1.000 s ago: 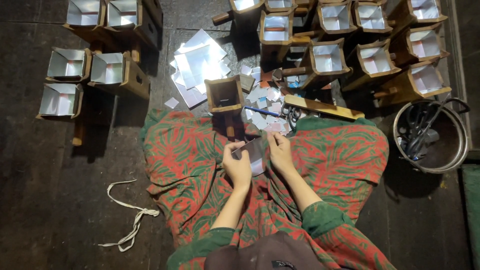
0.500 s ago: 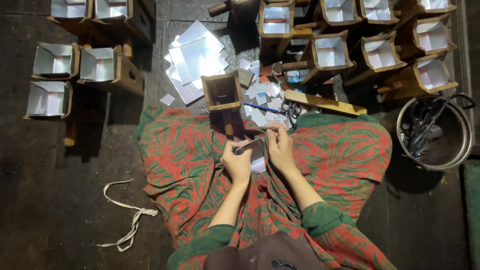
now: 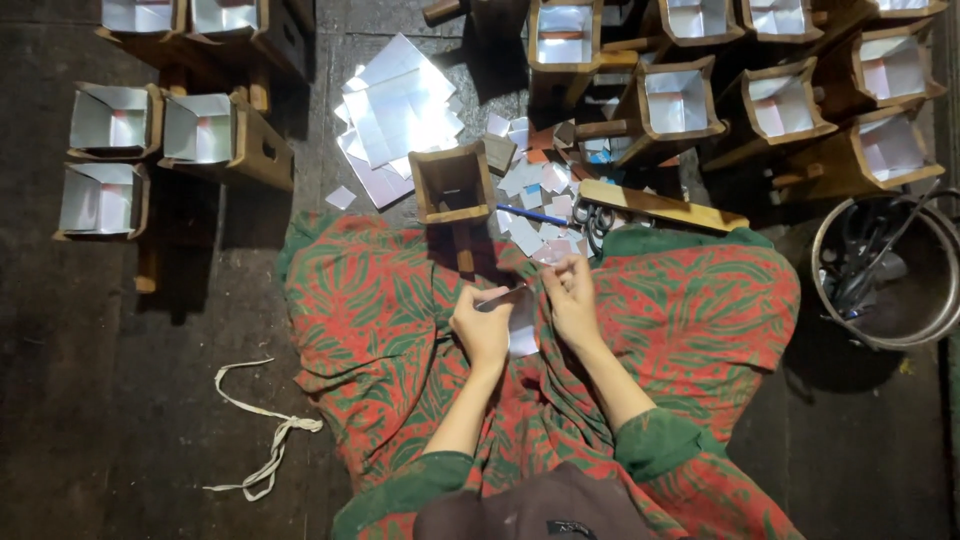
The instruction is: The person is assembling wooden lanterns by manually inserting small reflective metal sheets into the inner sides of wooden frames. They pick up the sheets one at a time and fit them into the slots of several frames spread across the floor.
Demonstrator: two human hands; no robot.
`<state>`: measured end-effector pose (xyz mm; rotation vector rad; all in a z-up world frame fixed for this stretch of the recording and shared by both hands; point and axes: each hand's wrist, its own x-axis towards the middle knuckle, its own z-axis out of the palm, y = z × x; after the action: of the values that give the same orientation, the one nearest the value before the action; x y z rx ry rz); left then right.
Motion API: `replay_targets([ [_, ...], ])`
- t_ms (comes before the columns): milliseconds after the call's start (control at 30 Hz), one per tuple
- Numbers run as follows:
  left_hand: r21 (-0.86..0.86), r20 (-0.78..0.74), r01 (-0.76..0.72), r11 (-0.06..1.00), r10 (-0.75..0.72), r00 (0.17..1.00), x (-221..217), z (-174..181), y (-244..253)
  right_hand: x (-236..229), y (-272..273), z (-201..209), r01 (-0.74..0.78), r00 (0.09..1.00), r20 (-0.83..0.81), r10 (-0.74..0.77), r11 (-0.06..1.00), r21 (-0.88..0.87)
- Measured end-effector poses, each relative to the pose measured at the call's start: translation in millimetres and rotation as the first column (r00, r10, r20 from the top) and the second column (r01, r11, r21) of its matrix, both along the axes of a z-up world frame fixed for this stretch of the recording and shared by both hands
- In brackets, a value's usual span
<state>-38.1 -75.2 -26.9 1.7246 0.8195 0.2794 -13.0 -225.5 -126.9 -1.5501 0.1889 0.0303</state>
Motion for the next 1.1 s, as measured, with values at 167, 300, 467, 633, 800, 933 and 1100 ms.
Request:
replay_targets([
  [167,0.002,-0.063,0.027,1.000,-0.027,0.998,-1.1,-10.7,1.8,14.9,-3.0,-24.1,-0.041,0.999,-0.018,0.043,0.995,0.090],
  [300,0.006,-0.108,0.055,0.998,-0.054,0.993,5.6,-13.4,2.2,12.9,-15.4,-50.9,-0.032,0.999,-0.034,0.040,0.980,0.195],
  [467,0.015,-0.126,0.076,0.997,-0.073,0.989,2.1,-13.1,4.2,14.3,-12.9,-51.0,-0.055,0.997,-0.037,0.066,0.968,0.244],
  [633,-0.009,-0.131,0.077,0.997,-0.078,0.988,3.2,-17.2,6.4,20.6,-15.0,-39.8,-0.029,0.995,-0.084,0.044,0.985,0.172],
  [800,0.008,-0.148,0.096,0.995,-0.094,0.985,4.9,-18.6,6.1,14.2,-13.9,-46.8,0.055,0.991,-0.132,-0.015,0.952,0.302],
  [933,0.006,-0.179,0.090,0.996,-0.088,0.980,0.4,-22.7,5.1,12.0,-10.9,-34.3,0.008,0.989,-0.144,0.021,0.980,0.199],
  [1100,0.010,-0.212,0.105,0.994,-0.100,0.972,9.3,-14.9,0.8,19.9,-8.2,-35.4,0.126,0.974,-0.214,-0.078,0.967,0.221],
])
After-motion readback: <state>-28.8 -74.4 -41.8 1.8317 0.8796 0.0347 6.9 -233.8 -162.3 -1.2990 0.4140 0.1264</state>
